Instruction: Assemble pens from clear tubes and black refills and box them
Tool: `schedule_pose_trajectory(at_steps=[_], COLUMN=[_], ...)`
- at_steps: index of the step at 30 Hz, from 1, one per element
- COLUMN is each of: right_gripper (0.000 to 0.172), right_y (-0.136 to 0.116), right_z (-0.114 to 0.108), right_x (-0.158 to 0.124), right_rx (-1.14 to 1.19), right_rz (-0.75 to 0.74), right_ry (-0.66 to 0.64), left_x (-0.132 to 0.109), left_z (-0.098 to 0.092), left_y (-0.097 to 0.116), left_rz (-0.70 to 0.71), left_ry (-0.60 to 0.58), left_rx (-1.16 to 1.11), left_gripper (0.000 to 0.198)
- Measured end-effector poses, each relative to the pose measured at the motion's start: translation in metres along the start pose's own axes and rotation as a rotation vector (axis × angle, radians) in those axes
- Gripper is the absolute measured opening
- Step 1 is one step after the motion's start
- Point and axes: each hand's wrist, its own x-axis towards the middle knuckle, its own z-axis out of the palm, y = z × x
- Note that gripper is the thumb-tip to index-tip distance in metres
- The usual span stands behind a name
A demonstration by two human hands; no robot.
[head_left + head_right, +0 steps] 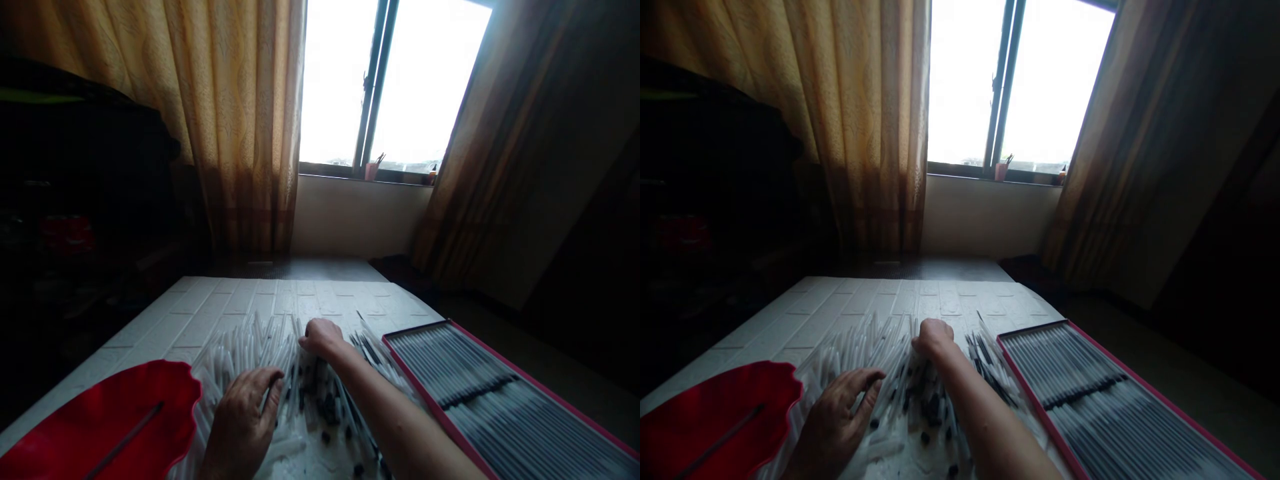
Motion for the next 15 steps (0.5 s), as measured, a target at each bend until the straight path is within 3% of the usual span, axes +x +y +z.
schedule_pose_trajectory(at_steps=[8,11,15], right_gripper=[0.024,0.022,0.023], right_y=[0.01,0.022,0.032], right_z=[-0.008,-0.018,-0.024], right_x=[-0.002,-0.023,-0.075], right_rx=[0.079,0.15,0.258], right_rz=[-0.019,-0.097,-0.236], right_ry=[0.003,0.041,0.084], left_x=[0.0,-0.001,-0.002], left_z=[0.0,0.0,-0.001], left_y=[0.002,0.004,0.009], left_rz=[-0.011,-0.016,-0.013], left_ry=[-0.009,-0.009,-0.031], left_rx=[-0.03,-0.038,-0.054], left_gripper=[0.027,0.028,0.031])
